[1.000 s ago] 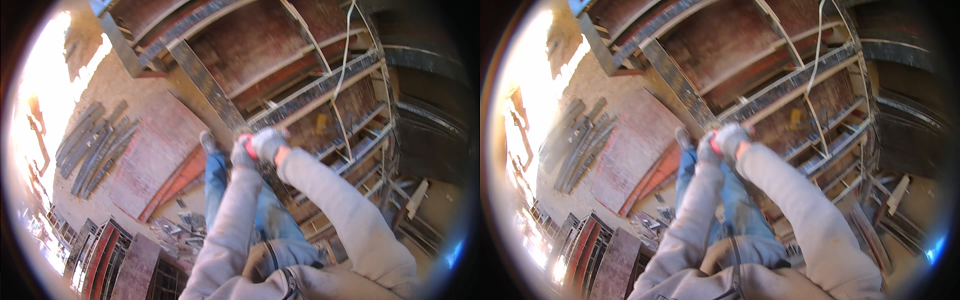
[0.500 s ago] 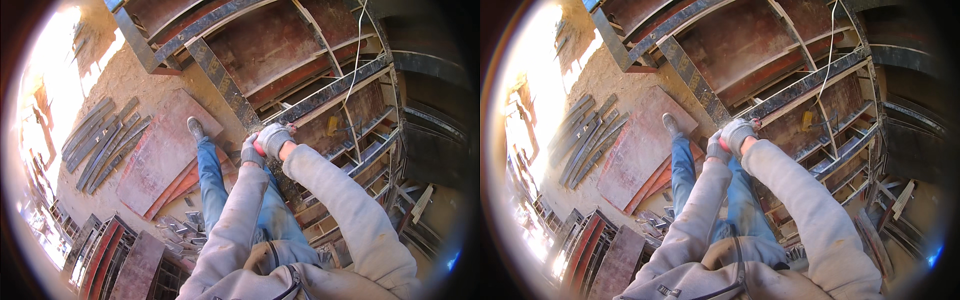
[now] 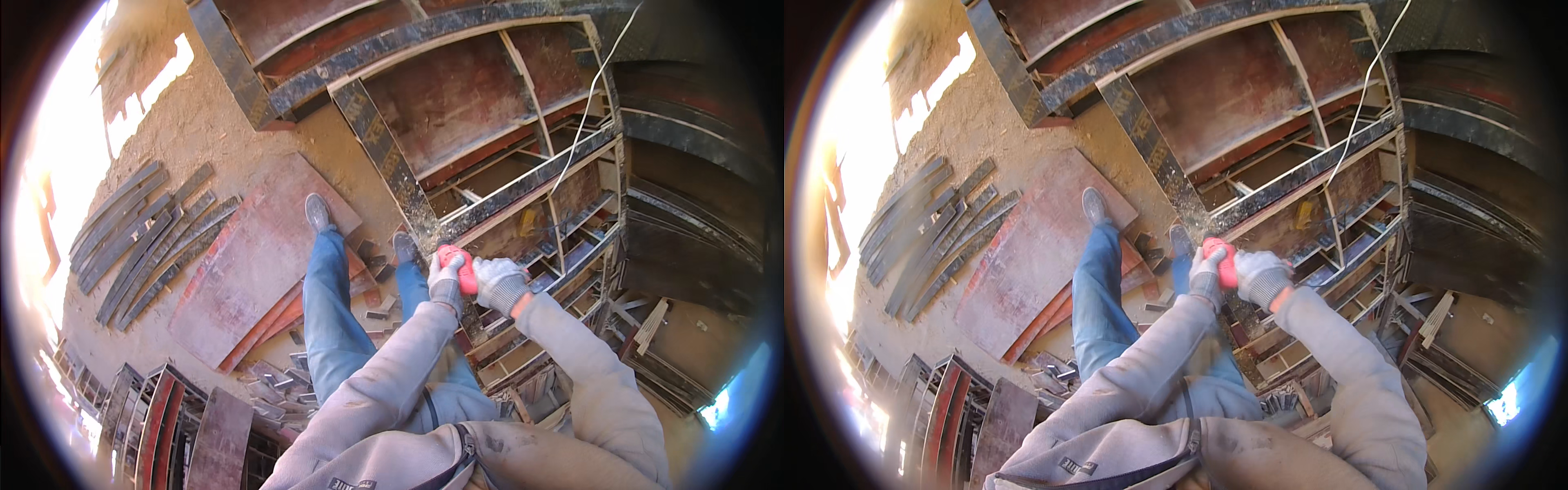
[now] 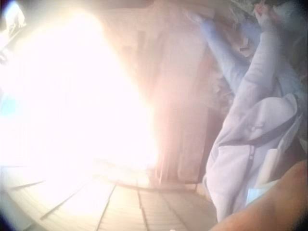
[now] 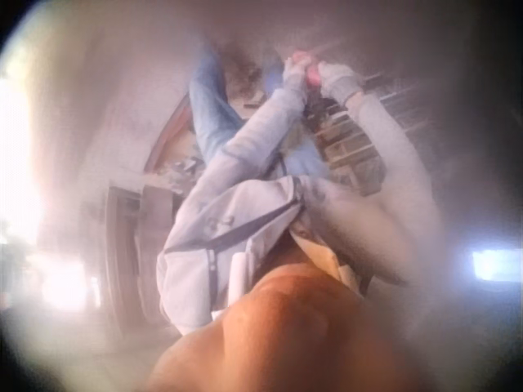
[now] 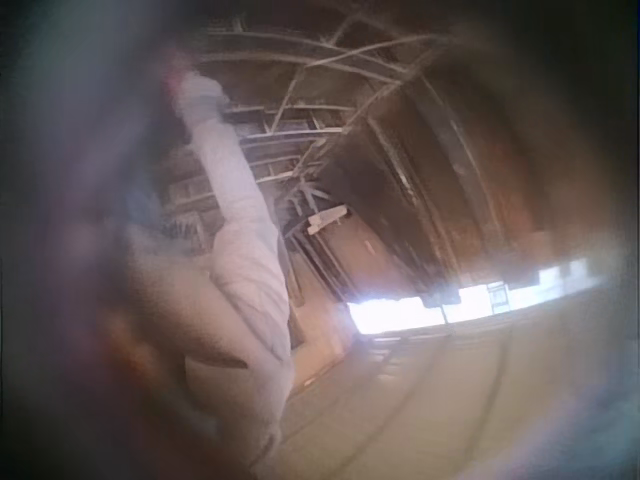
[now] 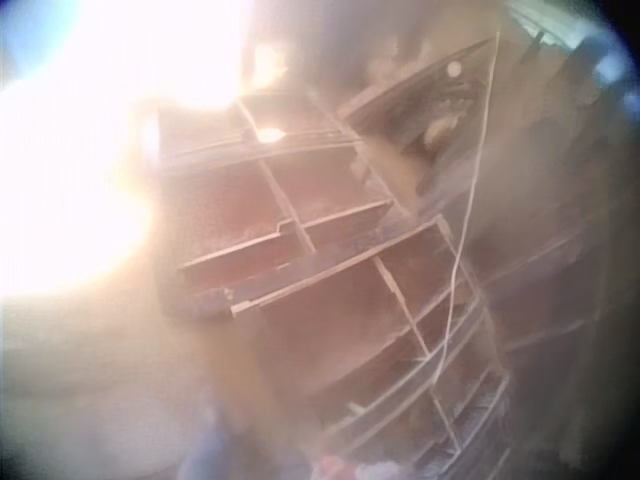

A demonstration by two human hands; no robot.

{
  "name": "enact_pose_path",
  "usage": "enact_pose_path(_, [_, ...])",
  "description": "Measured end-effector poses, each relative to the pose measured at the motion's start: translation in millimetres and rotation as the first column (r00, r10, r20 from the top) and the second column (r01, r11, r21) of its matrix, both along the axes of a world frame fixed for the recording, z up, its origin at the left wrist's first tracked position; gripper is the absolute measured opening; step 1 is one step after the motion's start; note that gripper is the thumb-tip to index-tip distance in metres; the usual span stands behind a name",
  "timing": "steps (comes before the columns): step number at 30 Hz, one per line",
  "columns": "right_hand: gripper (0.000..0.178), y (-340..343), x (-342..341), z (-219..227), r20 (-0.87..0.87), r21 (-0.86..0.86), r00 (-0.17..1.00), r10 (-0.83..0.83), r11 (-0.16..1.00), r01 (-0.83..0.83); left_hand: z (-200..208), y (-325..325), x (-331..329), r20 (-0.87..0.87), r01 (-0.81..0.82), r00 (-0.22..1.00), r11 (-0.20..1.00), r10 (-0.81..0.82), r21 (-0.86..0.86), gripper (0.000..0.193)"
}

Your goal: The person uses a red electric jigsaw to cut along the edges of a large wooden frame lying on the floor. They guide the tool along the frame's perimeter, removing sections of the frame piece by piece. The person repositions the frame and continues cutting until the frame is reduced to smaller pieces.

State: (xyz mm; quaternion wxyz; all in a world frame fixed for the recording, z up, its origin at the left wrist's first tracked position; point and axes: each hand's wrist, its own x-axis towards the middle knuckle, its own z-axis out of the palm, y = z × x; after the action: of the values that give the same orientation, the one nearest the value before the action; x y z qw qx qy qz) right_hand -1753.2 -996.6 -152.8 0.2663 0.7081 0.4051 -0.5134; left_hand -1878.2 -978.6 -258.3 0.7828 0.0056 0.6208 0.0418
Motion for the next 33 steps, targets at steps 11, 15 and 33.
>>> enact_pose_path(11, [0.043,212,63,-8,0.221,0.380,0.974,-0.048,0.924,-0.040,28,262,87,-0.183,0.281,0.958,0.850,-0.221,0.445,0.091])
enact_pose_path(15, [0.050,265,98,-42,0.219,0.457,0.976,-0.019,0.886,-0.085,11,322,120,-0.345,0.436,0.892,0.755,-0.291,0.490,0.091])
enact_pose_path(33, [0.036,332,171,-67,0.006,0.401,0.999,0.051,0.915,-0.049,-35,358,169,-0.352,0.284,0.920,0.911,-0.171,0.300,0.090])
